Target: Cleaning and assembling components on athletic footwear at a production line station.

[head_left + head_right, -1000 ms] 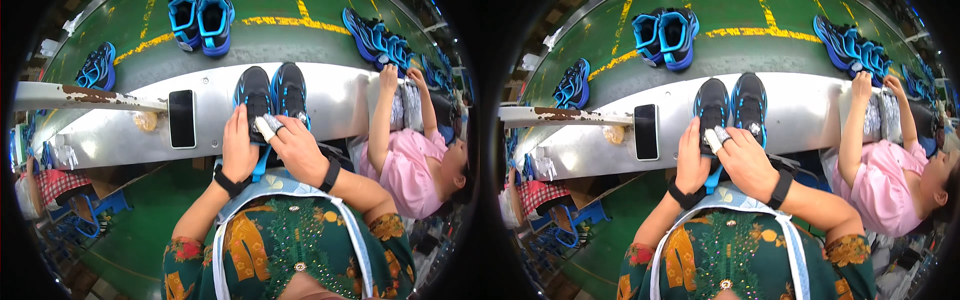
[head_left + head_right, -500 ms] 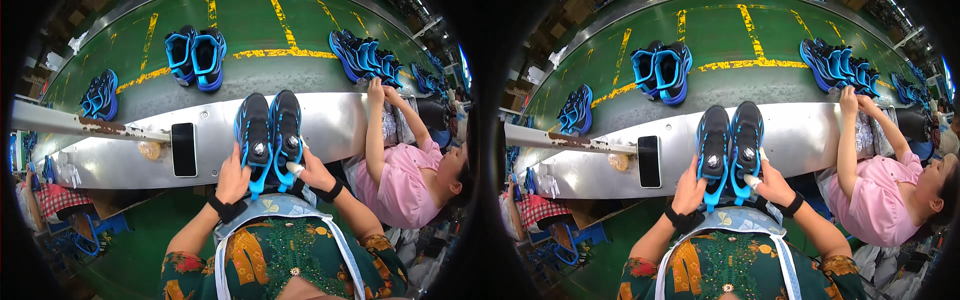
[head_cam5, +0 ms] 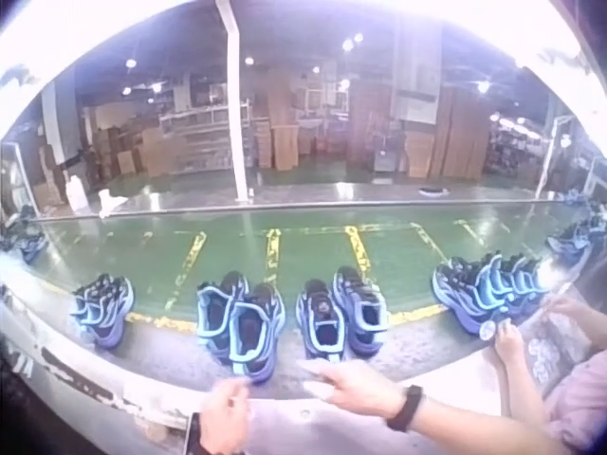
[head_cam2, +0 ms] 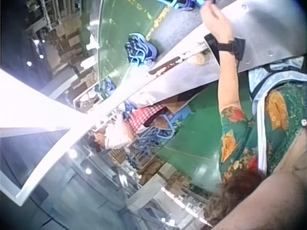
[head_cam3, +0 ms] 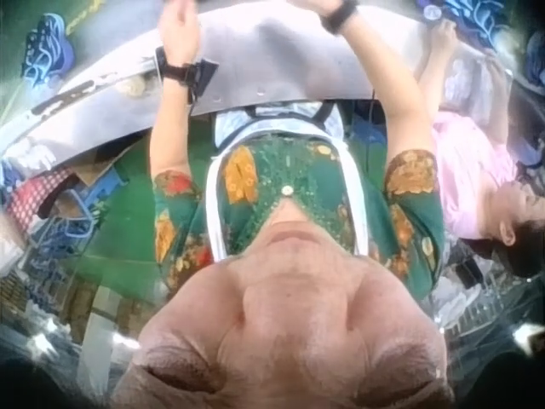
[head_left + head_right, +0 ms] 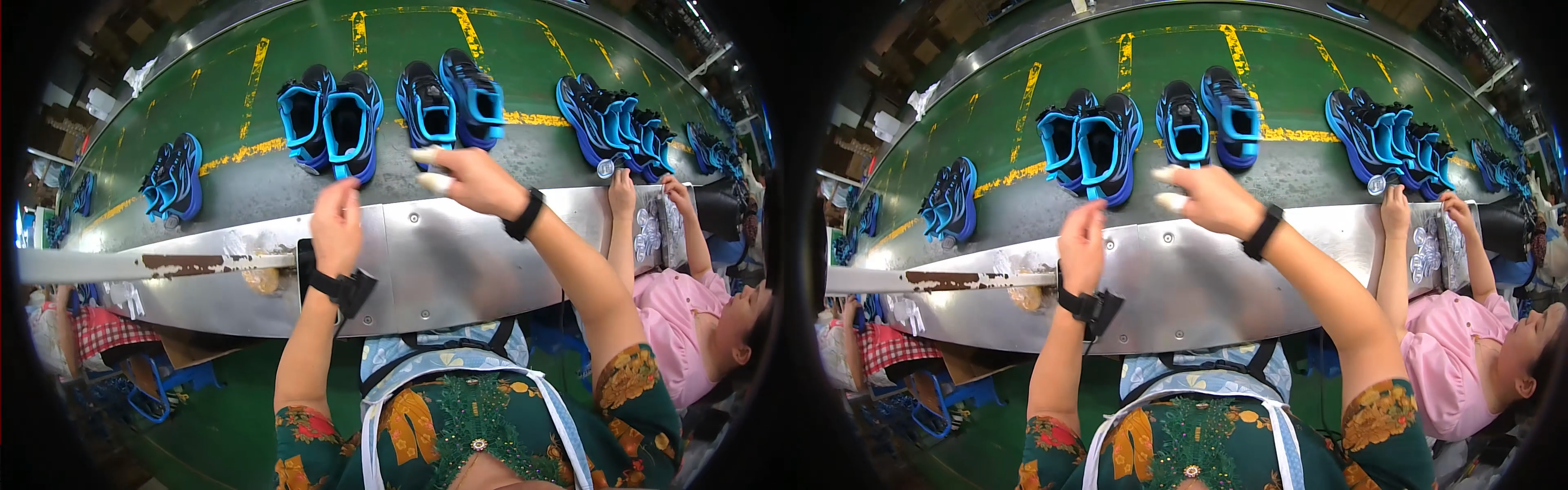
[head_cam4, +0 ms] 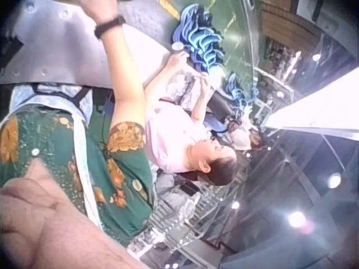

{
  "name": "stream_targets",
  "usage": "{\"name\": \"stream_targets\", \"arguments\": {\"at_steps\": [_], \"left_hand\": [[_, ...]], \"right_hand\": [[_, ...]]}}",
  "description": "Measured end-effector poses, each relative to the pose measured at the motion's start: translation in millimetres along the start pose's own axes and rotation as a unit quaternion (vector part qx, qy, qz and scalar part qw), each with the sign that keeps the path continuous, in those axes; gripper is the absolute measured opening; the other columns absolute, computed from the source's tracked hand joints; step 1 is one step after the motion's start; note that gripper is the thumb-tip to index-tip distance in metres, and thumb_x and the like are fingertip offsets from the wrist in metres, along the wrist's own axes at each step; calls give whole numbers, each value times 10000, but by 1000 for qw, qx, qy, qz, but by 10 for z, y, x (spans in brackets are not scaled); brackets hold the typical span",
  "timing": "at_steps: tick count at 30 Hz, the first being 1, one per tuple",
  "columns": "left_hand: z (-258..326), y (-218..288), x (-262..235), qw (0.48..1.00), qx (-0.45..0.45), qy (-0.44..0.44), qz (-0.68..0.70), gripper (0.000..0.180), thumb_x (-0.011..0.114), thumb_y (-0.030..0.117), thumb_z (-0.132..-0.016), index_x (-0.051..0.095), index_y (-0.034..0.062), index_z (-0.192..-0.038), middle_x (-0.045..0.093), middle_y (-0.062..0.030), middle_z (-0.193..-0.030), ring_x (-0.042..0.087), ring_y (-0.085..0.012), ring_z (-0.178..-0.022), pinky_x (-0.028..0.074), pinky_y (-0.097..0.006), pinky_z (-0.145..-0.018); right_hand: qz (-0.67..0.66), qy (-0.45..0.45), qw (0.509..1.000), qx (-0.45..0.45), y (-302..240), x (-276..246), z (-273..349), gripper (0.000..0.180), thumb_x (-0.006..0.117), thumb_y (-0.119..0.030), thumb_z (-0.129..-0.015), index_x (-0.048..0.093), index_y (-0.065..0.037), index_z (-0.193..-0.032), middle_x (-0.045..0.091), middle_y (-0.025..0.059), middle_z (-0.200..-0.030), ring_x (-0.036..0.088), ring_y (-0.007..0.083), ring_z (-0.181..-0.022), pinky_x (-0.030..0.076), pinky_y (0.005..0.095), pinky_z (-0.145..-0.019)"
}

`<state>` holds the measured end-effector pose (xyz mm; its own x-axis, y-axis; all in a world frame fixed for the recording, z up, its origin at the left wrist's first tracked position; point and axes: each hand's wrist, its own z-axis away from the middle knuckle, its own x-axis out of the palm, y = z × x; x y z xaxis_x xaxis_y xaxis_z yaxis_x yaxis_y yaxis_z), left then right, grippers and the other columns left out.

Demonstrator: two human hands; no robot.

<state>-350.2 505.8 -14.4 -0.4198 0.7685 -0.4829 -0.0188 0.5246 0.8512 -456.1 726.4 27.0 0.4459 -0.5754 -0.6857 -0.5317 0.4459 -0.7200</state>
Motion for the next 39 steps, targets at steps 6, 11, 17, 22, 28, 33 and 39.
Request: {"name": "stream_targets", "arguments": {"at_steps": [6, 11, 17, 22, 28, 33, 39], "left_hand": [[-774, -530, -227, 962, 15, 14, -272, 646, 629, 18, -808, 410, 60, -1414, 391, -245, -1431, 402, -391, -1324, 408, -425, -1055], [-867, -749, -314, 969, 61, 24, -237, 337, 641, 37, -826, 563, 36, -1154, 536, -203, -1221, 545, -409, -1094, 473, -431, -906], [391, 700, -359, 971, 138, -137, -139, 167, 612, 20, -849, 590, -4, -1013, 557, -191, -914, 572, -400, -843, 476, -421, -730], [1461, 925, -532, 956, 48, -253, -143, 185, 652, -7, -794, 606, 12, -973, 562, -153, -948, 595, -366, -843, 488, -402, -717], [1674, 1117, -441, 981, 71, -129, -122, 301, 584, -50, -742, 654, 29, -1024, 610, -150, -1078, 569, -326, -1001, 454, -399, -878], [1949, 933, 171, 944, 82, -314, 51, 245, 445, -99, -711, 626, 9, -836, 618, -132, -853, 620, -293, -805, 490, -350, -703], [1962, 933, 285, 968, 43, -246, 4, 132, 465, -85, -725, 561, 5, -718, 583, -124, -743, 599, -314, -709, 485, -363, -661]], "right_hand": [[96, -68, 993, 12, -14, 700, -982, 450, 709, -242, -800, 583, -112, -1213, 679, 214, -911, 640, 402, -902, 500, 472, -771], [-3, -74, 996, -43, 57, 637, -560, 302, 722, -231, -807, 635, -76, -1051, 666, 195, -930, 626, 383, -892, 491, 432, -765], [-119, -195, 973, -16, -228, -196, 943, 259, 729, -213, -782, 671, -102, -1009, 658, 144, -843, 639, 343, -790, 500, 403, -685], [-8, -169, 985, 13, -609, 190, 2004, 275, 714, -232, -795, 657, -148, -1050, 563, 121, -732, 615, 333, -709, 485, 446, -619], [-192, -288, 938, 2, -556, -235, 2031, 251, 707, -254, -864, 716, -119, -1075, 692, 112, -891, 660, 279, -799, 522, 372, -735], [-12, -198, 979, 44, -226, -560, 1677, 559, 769, -148, -739, 593, -160, -1270, 586, 102, -935, 618, 257, -812, 495, 384, -714], [92, -292, 941, -147, -392, -278, 1222, 548, 678, -56, -710, 573, -158, -1239, 595, 160, -875, 625, 367, -846, 497, 451, -726]]}}
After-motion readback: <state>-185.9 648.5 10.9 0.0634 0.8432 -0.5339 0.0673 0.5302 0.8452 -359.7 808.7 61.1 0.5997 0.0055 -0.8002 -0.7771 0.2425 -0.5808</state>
